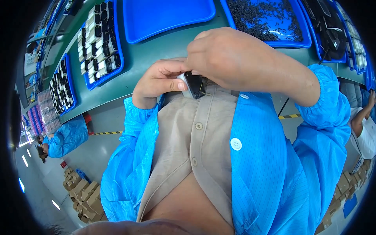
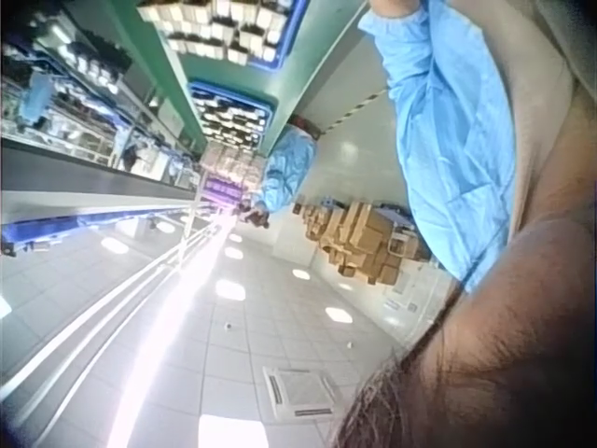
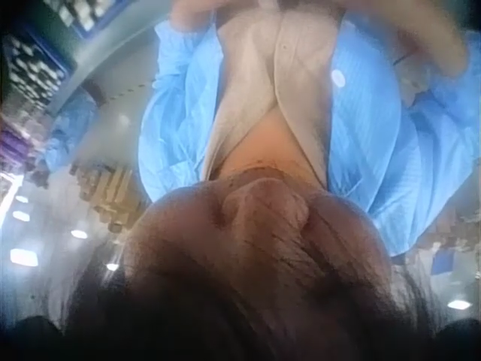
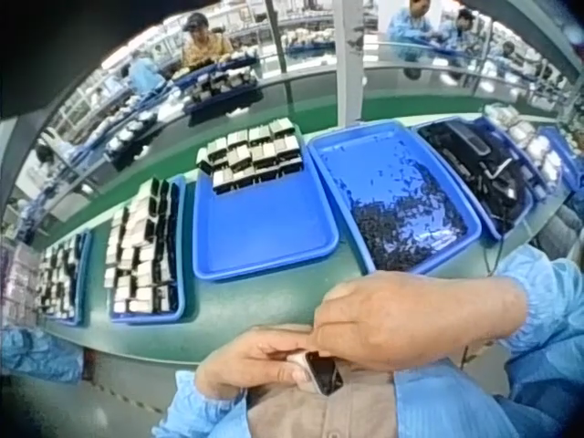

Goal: The person assembles small electronic components by hand, wrapping a wire around them at a factory workbench.

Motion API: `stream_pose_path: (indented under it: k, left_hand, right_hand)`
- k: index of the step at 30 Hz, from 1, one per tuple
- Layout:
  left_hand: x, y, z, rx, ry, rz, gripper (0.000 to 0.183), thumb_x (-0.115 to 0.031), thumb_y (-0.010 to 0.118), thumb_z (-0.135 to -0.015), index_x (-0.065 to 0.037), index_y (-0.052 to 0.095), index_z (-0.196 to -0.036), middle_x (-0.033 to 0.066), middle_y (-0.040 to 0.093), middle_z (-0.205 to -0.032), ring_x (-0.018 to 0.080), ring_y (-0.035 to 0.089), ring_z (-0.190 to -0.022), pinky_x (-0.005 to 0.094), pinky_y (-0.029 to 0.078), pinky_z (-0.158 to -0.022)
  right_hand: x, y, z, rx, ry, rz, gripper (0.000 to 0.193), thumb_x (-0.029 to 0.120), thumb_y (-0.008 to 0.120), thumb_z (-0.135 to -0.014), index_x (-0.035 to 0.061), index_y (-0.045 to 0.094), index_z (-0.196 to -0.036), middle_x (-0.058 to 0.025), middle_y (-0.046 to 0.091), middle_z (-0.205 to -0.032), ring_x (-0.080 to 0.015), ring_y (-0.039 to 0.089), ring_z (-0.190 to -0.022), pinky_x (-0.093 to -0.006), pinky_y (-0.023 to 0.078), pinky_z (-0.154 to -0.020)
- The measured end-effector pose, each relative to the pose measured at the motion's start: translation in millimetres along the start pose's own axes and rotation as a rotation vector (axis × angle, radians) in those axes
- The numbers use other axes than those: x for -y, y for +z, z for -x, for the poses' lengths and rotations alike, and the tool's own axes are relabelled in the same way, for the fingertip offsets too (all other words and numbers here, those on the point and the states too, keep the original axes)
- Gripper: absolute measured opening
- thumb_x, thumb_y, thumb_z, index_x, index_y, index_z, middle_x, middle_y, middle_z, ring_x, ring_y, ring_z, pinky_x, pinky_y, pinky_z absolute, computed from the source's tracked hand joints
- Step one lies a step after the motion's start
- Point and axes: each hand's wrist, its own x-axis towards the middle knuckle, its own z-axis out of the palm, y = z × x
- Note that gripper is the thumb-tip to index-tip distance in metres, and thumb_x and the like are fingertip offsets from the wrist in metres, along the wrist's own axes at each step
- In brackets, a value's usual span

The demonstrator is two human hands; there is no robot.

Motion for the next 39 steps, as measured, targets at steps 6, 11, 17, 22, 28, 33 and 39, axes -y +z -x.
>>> stream_pose_path:
  k: [6,11,17,22,28,33,39]
  left_hand:
    - [1.2,-8.2,3.2,0.057,0.065,0.185,0.045,-0.018,0.067,-0.088,0.006,0.056,-0.125,0.0146,0.058,-0.121,0.0198,0.055,-0.111,0.0306,0.042,-0.095]
    - [-3.3,-6.9,3.2,0.049,0.064,0.149,0.047,-0.022,0.064,-0.090,0.008,0.054,-0.126,0.0156,0.058,-0.120,0.0214,0.055,-0.110,0.0327,0.042,-0.096]
    - [6.9,-6.1,5.7,0.044,0.028,0.210,0.048,-0.022,0.058,-0.094,0.009,0.050,-0.130,0.0140,0.057,-0.125,0.0188,0.053,-0.114,0.0318,0.042,-0.096]
    - [5.2,-3.1,5.7,0.016,0.008,0.269,0.049,-0.021,0.057,-0.095,0.009,0.047,-0.133,0.0127,0.059,-0.123,0.0171,0.054,-0.112,0.0301,0.042,-0.096]
    - [7.6,-2.2,5.1,-0.025,0.000,0.257,0.048,-0.021,0.057,-0.095,0.008,0.048,-0.132,0.0118,0.060,-0.122,0.0165,0.055,-0.111,0.0297,0.043,-0.095]
    - [6.5,-0.5,4.9,-0.059,-0.005,0.230,0.044,-0.020,0.057,-0.096,0.007,0.052,-0.130,0.0109,0.061,-0.120,0.0156,0.056,-0.109,0.0297,0.043,-0.094]
    - [12.8,-3.4,6.7,-0.076,0.000,0.209,0.043,-0.018,0.059,-0.095,0.005,0.052,-0.130,0.0102,0.061,-0.120,0.0149,0.055,-0.109,0.0297,0.044,-0.093]
  right_hand:
    - [-9.6,-9.8,6.1,-0.105,0.225,-0.379,0.018,0.008,0.066,-0.079,0.0021,0.068,-0.096,-0.0118,0.067,-0.087,-0.0265,0.064,-0.075,-0.0331,0.049,-0.065]
    - [-2.0,-11.7,5.0,-0.092,0.261,-0.396,0.018,0.010,0.067,-0.078,0.0027,0.067,-0.095,-0.0108,0.065,-0.084,-0.0257,0.062,-0.075,-0.0343,0.049,-0.066]
    - [5.1,-14.0,-3.1,0.012,0.017,0.079,0.020,0.011,0.069,-0.075,0.0016,0.063,-0.092,-0.0103,0.060,-0.083,-0.0286,0.058,-0.077,-0.0377,0.048,-0.065]
    - [9.3,-21.5,-7.6,0.102,0.031,0.114,0.017,0.011,0.069,-0.075,0.0017,0.062,-0.088,-0.0085,0.057,-0.079,-0.0278,0.057,-0.076,-0.0389,0.048,-0.065]
    - [7.7,-21.4,-11.3,0.196,0.003,0.239,0.016,0.011,0.069,-0.073,0.0018,0.062,-0.085,-0.0088,0.058,-0.079,-0.0271,0.058,-0.076,-0.0376,0.048,-0.067]
    - [6.1,-18.7,-13.2,0.262,0.028,0.256,0.016,0.012,0.069,-0.073,0.0015,0.063,-0.084,-0.0094,0.059,-0.077,-0.0266,0.058,-0.077,-0.0373,0.049,-0.068]
    - [3.3,-10.5,-11.0,0.134,0.086,0.165,0.009,0.008,0.063,-0.071,-0.0002,0.064,-0.073,-0.0162,0.062,-0.075,-0.0336,0.062,-0.075,-0.0406,0.051,-0.069]
